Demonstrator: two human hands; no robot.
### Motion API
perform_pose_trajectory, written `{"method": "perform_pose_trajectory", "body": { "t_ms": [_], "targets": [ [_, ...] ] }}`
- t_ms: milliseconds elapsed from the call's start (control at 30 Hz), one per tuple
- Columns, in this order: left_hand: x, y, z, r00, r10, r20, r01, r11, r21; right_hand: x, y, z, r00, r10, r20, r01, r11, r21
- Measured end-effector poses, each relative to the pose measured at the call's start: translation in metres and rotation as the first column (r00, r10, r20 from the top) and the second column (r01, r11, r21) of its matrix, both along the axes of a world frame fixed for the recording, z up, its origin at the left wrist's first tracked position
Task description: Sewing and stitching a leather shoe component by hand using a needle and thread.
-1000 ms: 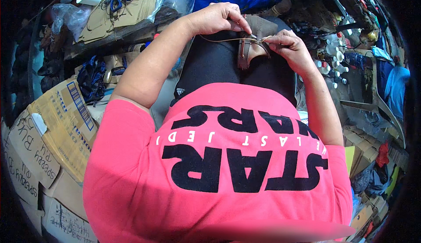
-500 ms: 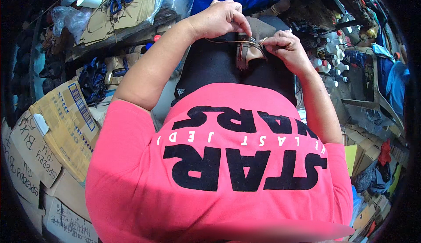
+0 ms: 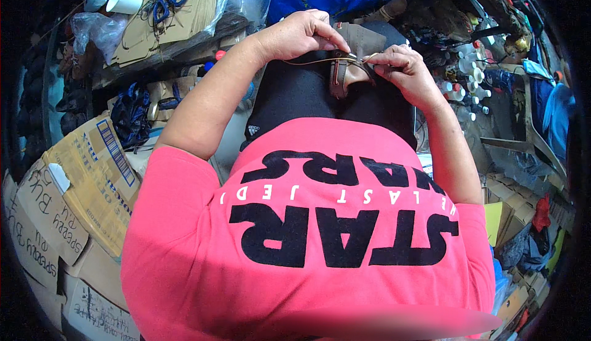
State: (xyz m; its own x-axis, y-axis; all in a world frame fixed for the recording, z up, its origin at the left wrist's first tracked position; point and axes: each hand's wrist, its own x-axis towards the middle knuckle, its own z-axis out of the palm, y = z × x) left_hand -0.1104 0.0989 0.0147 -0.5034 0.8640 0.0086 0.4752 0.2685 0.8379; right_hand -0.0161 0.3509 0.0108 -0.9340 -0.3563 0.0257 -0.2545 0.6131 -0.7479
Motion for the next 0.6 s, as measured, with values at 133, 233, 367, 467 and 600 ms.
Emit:
{"method": "perform_pose_trajectory", "body": {
  "t_ms": [133,233,367,467,600],
  "targets": [
    [-0.0018,-0.0004,0.0006,1.000,-0.018,-0.002,0.018,1.000,-0.002,0.0008,-0.0003,-0.0015,0.999,-0.008,0.036,0.010,0.999,-0.042],
    [-0.0034,-0.0007,0.0023,0.999,-0.035,0.029,0.036,0.999,-0.023,0.0004,0.0000,-0.0038,0.999,-0.012,0.034,0.014,0.999,-0.050],
    [-0.0057,-0.0011,0.0022,0.997,-0.054,0.047,0.056,0.998,-0.037,0.0008,0.0003,-0.0015,0.999,-0.003,0.044,0.004,1.000,-0.031],
    [-0.0065,-0.0004,0.0018,0.997,-0.049,0.057,0.052,0.998,-0.044,0.0011,-0.0002,-0.0006,1.000,-0.005,0.025,0.006,0.999,-0.049],
    [-0.0033,0.0002,0.0016,1.000,-0.027,0.008,0.027,0.999,-0.032,0.0029,-0.0005,0.0008,0.999,-0.019,0.033,0.020,0.999,-0.031]
  ]
}}
